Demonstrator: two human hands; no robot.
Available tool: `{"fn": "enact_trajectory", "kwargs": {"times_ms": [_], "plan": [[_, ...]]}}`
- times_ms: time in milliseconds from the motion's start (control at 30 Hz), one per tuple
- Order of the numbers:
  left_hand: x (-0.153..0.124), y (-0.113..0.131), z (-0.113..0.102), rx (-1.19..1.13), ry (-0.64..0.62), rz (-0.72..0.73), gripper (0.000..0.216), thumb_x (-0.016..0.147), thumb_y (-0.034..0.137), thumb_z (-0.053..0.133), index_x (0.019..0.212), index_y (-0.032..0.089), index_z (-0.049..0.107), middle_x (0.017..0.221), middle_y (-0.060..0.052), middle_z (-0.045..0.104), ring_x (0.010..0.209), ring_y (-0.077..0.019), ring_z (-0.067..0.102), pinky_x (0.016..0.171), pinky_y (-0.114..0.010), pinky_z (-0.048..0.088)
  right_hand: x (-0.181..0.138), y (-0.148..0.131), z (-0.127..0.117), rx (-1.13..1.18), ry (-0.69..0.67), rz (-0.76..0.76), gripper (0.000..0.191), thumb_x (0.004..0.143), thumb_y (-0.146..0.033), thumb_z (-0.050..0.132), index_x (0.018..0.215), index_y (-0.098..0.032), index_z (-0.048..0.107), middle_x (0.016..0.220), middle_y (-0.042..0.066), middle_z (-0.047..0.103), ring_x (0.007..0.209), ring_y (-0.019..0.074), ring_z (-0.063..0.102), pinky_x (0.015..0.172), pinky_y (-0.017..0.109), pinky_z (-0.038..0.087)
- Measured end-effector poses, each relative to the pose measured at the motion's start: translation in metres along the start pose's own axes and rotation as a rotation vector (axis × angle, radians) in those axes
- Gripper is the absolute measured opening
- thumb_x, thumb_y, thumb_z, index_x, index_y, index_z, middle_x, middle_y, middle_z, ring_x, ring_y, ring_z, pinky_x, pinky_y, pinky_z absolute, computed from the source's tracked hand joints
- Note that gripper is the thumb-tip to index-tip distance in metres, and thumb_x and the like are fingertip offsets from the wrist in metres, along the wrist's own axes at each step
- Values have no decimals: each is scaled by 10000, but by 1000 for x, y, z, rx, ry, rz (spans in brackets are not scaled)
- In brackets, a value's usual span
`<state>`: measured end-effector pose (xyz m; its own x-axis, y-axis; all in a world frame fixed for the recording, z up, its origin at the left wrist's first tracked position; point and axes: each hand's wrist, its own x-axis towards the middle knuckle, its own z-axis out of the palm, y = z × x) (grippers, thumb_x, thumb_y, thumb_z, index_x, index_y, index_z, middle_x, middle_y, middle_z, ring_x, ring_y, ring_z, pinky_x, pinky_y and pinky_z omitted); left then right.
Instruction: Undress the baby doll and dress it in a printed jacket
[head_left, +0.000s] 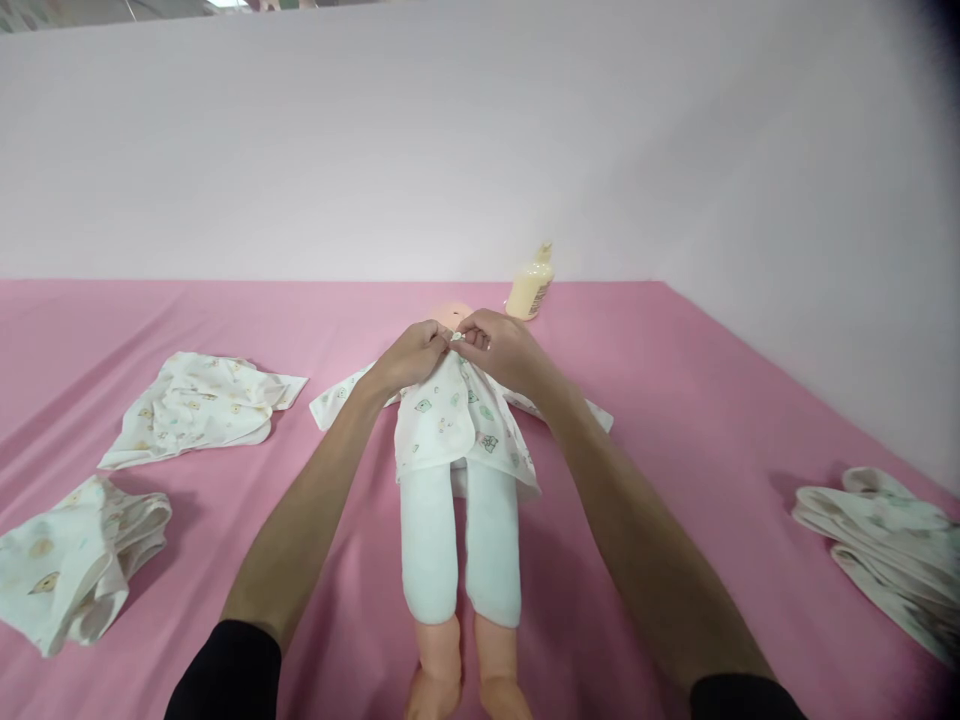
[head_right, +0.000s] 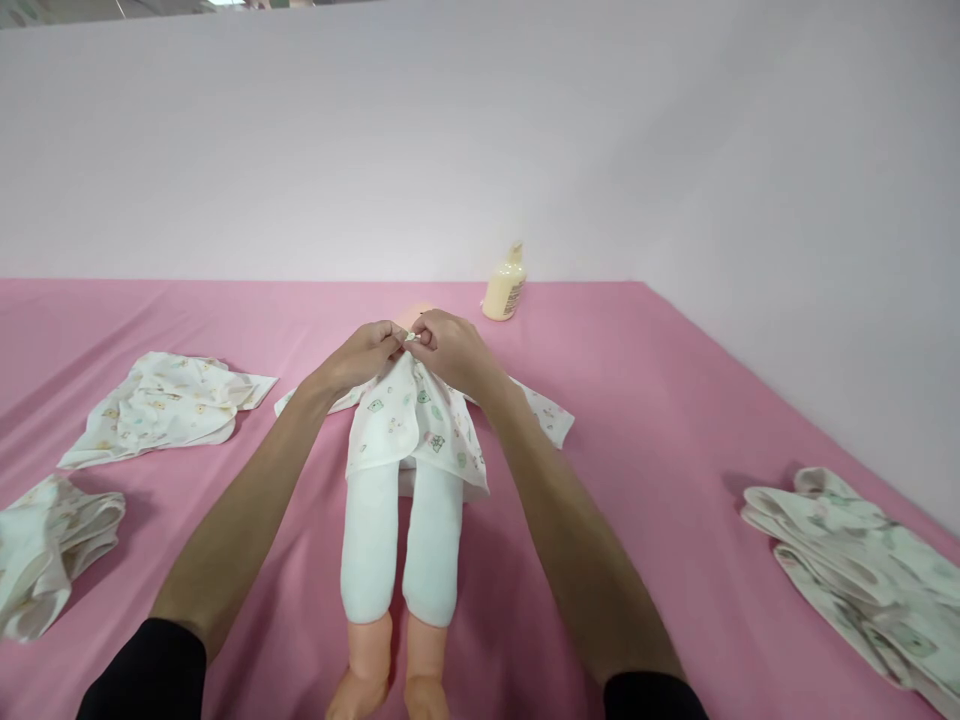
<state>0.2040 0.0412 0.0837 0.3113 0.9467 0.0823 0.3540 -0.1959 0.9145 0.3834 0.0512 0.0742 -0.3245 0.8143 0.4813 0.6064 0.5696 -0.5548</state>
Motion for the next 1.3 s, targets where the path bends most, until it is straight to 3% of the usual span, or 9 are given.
{"fn": "enact_trajectory", "kwargs": {"times_ms": [133, 233, 467, 633, 833, 933, 1033, 1200, 1300], "plan": [[2, -3, 3, -44, 33, 18, 196, 932, 346, 523, 844, 176, 567, 744, -1, 534, 631, -114, 446, 589, -254, 333, -3, 1, -6, 279, -20, 106, 241, 832, -392, 686, 965, -193, 656, 894, 41, 666, 797, 162, 599, 735, 292, 491], [3, -4, 5, -31, 66, 20, 228, 939, 375, 519, 873, 168, 587, 823, -26, 591, 696, -127, 502, 618, -254, 358, -3, 2, -9, 328, -6, 113, 259, 836, -414, 683, 968, -191, 664, 922, 49, 678, 830, 166, 613, 766, 301, 500], [5, -4, 8, 0, 114, 58, 176, 919, 314, 537, 845, 162, 591, 874, -39, 615, 778, -139, 539, 670, -251, 386, -3, -7, -12, 196, -44, 198, 189, 857, -352, 638, 819, -172, 683, 784, 44, 681, 700, 160, 577, 637, 292, 439], [4, -4, 9, 2, 141, 13, 214, 890, 343, 582, 770, 167, 561, 738, -6, 540, 660, -115, 453, 607, -253, 339, -3, -14, -13, 110, -81, 202, 191, 861, -298, 595, 734, -174, 666, 716, 27, 641, 659, 147, 526, 585, 282, 368], [-1, 0, 6, 33, 135, -18, 209, 850, 319, 599, 722, 182, 505, 716, 6, 496, 636, -108, 423, 584, -256, 318, -10, -31, -29, -45, -46, 217, 277, 835, -317, 628, 604, -193, 538, 646, 16, 540, 574, 126, 424, 519, 287, 293], [-4, 3, 0, 66, 125, -38, 147, 829, 291, 600, 760, 189, 520, 739, -4, 532, 640, -115, 451, 578, -260, 325, -15, -40, -34, -45, -153, 290, 426, 816, -405, 678, 523, -205, 440, 528, -8, 419, 463, 94, 316, 459, 283, 220], [-8, 7, -7, 87, 105, -32, 119, 829, 296, 594, 803, 192, 541, 766, -13, 556, 644, -121, 470, 572, -262, 329, -17, -44, -30, -59, -322, 318, 497, 769, -464, 738, 489, -212, 413, 473, -12, 396, 411, 84, 312, 433, 278, 200], [-13, 13, -16, 161, 59, 15, 117, 832, 304, 592, 835, 188, 596, 811, -25, 574, 661, -129, 471, 573, -266, 329, -14, -40, -20, -55, -449, 361, 420, 745, -272, 737, 506, -212, 398, 496, -19, 421, 400, 84, 365, 415, 264, 229], [-17, 16, -21, 224, -78, 19, 138, 819, 324, 624, 846, 192, 653, 812, -37, 602, 660, -146, 481, 572, -277, 317, -14, -35, -18, 41, -467, 332, 386, 728, -211, 718, 521, -203, 393, 518, -25, 422, 408, 83, 392, 405, 249, 249]]}}
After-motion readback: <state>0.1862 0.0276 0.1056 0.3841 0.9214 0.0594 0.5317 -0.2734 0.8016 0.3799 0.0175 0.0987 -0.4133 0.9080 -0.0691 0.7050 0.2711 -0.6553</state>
